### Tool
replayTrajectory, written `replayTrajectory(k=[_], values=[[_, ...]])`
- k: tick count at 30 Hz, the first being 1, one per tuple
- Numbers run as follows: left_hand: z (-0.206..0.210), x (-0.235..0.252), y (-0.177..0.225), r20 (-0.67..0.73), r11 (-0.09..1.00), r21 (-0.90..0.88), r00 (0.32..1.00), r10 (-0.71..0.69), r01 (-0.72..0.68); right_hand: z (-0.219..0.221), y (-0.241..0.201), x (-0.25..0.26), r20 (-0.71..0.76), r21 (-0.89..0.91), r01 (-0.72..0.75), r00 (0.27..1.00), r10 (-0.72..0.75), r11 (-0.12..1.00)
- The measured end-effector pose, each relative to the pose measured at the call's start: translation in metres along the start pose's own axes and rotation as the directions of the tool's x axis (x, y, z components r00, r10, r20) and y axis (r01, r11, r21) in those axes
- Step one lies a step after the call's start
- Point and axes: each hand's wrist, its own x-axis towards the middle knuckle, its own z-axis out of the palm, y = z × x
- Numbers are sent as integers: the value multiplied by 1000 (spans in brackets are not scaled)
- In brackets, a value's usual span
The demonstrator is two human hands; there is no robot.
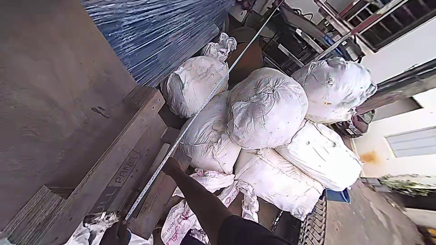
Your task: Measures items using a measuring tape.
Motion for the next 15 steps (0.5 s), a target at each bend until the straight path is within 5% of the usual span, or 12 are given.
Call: replayTrajectory(k=[11,15], values=[[-24,-60,-23,-81,997,10,994,-73,74,30,17,30,-89,-242,251,956,-279,937],[-30,-80,-28,-138,999,-33,990,-34,29,23,10,19,-70,-211,246,961,-266,946]])
